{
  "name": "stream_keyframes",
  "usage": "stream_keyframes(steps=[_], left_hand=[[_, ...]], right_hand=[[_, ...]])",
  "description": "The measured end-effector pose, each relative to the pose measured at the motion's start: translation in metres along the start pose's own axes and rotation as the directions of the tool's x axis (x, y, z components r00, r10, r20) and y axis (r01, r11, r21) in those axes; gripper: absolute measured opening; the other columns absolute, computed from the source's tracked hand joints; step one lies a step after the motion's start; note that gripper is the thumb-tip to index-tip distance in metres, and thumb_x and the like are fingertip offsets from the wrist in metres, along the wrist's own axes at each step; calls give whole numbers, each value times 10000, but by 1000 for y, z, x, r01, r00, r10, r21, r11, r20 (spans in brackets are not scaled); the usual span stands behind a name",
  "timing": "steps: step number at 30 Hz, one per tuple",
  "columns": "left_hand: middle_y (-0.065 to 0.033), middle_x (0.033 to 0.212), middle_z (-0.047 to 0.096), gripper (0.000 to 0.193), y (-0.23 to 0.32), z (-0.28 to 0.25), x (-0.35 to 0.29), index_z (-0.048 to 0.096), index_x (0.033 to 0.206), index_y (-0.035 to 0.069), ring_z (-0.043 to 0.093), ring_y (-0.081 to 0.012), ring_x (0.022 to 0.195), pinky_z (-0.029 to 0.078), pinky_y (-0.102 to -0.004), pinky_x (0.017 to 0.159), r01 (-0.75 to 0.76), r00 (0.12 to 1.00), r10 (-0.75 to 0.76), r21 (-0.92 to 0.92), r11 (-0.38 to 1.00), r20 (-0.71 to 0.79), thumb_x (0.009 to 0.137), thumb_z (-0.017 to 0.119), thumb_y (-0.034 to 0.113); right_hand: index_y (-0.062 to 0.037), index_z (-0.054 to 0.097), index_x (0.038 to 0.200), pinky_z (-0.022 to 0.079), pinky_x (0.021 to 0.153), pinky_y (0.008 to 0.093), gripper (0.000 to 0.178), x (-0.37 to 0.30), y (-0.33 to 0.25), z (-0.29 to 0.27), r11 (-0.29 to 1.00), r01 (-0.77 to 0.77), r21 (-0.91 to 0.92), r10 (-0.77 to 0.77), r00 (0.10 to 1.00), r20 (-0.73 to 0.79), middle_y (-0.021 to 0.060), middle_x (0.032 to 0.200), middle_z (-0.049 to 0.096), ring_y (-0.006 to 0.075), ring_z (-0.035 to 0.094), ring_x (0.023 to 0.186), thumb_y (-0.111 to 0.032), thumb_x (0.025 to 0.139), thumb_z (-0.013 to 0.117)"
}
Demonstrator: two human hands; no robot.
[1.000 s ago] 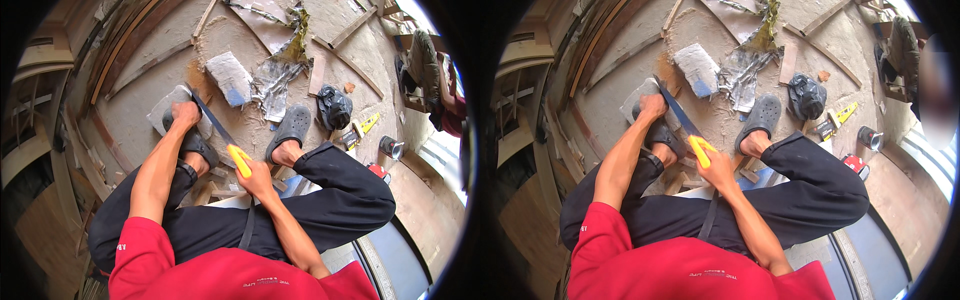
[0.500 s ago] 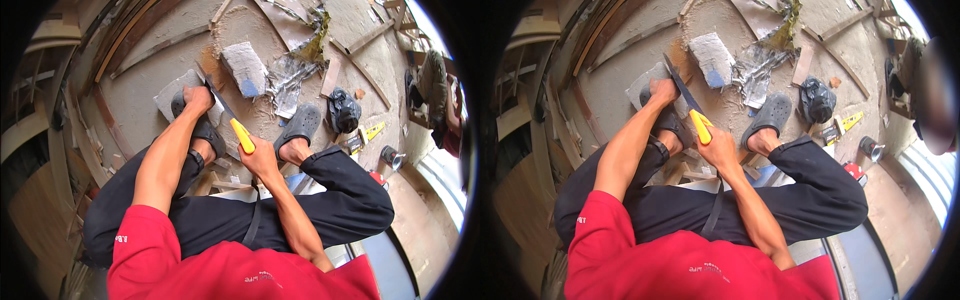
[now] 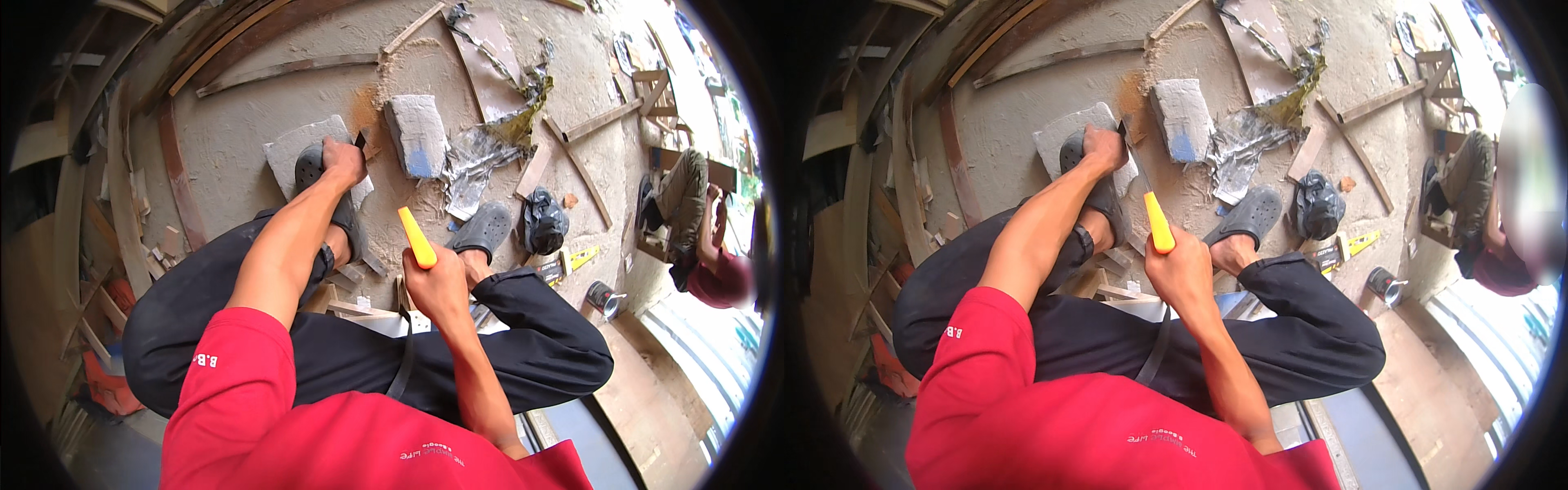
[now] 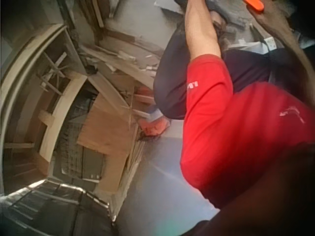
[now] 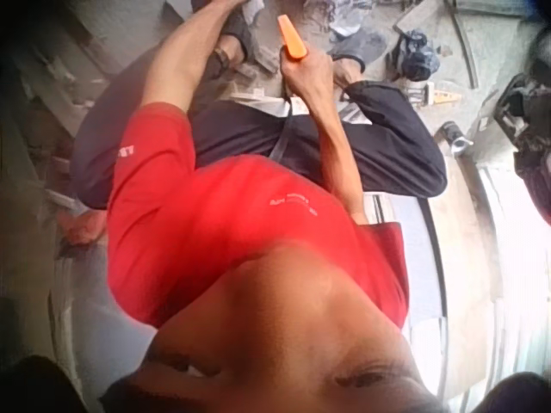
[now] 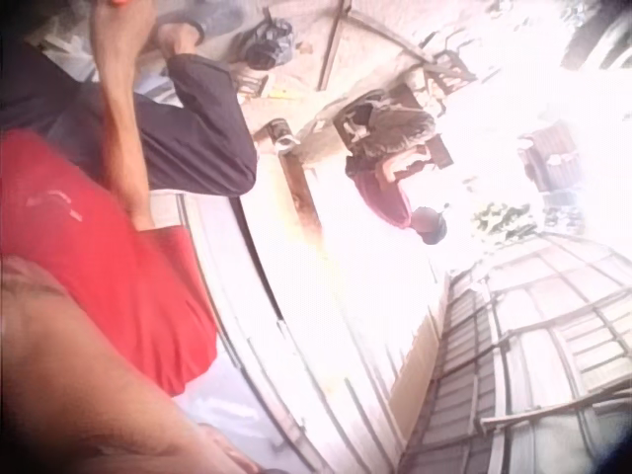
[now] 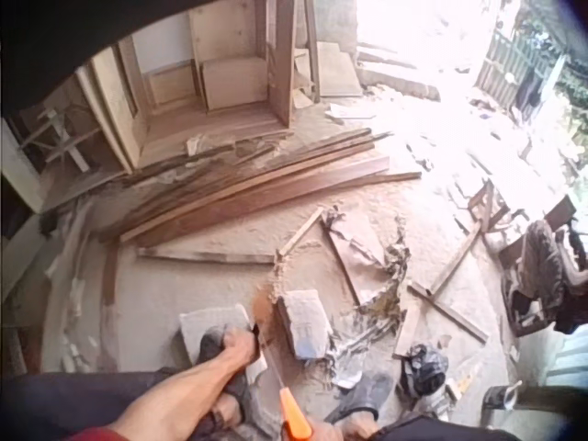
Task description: The person sits on the floor and uses a hand saw to cut a small piece of wood. They hold the wood with their left hand and saw with their right hand, occasionally pausing to inspect the cut.
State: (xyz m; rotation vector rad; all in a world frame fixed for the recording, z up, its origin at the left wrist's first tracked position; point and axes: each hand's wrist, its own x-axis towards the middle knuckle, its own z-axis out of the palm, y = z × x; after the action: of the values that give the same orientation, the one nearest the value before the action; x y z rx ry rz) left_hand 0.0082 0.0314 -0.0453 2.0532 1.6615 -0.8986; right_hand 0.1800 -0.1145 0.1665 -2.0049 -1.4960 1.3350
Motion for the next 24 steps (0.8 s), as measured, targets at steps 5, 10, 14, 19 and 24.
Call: stream_keyframes(steps=[5,10,14,19,24], left_hand=[[-51,1015,723,276,14,-7,1,751,969,170,668,-221,982,299,-462,935,-54,998,54,-17,998,-14,857,534,299],[-74,960,728,260,-1,5,1,758,913,161,681,-241,941,319,-467,922,6,999,-6,-21,1000,-39,838,538,277],[-92,950,730,257,15,-6,-2,761,903,145,685,-254,934,329,-458,918,-64,997,62,-51,997,-51,829,547,267],[-98,967,729,252,-4,7,3,762,912,148,685,-251,948,335,-464,903,10,997,-13,-48,999,-70,833,557,271],[-100,974,728,241,14,-8,-5,760,906,130,688,-257,937,340,-481,916,-58,997,55,-49,997,-54,841,557,242]], right_hand=[[43,598,776,456,606,447,288,37,1,25,998,-24,-56,21,998,-54,253,676,592,426,604,655,-234,852,582],[48,614,769,462,594,434,248,0,7,7,999,29,-41,-30,999,-19,232,655,588,361,606,626,-194,827,616],[45,630,766,474,599,461,237,43,18,17,999,-31,-20,31,999,-37,272,685,597,445,610,677,-188,810,607],[40,627,759,462,589,458,227,3,5,13,998,19,-56,-21,999,-28,264,670,589,434,610,662,-179,810,599],[38,614,736,455,586,469,231,38,22,25,1000,0,-13,-1,997,-71,261,658,585,436,604,650,-181,808,599]])
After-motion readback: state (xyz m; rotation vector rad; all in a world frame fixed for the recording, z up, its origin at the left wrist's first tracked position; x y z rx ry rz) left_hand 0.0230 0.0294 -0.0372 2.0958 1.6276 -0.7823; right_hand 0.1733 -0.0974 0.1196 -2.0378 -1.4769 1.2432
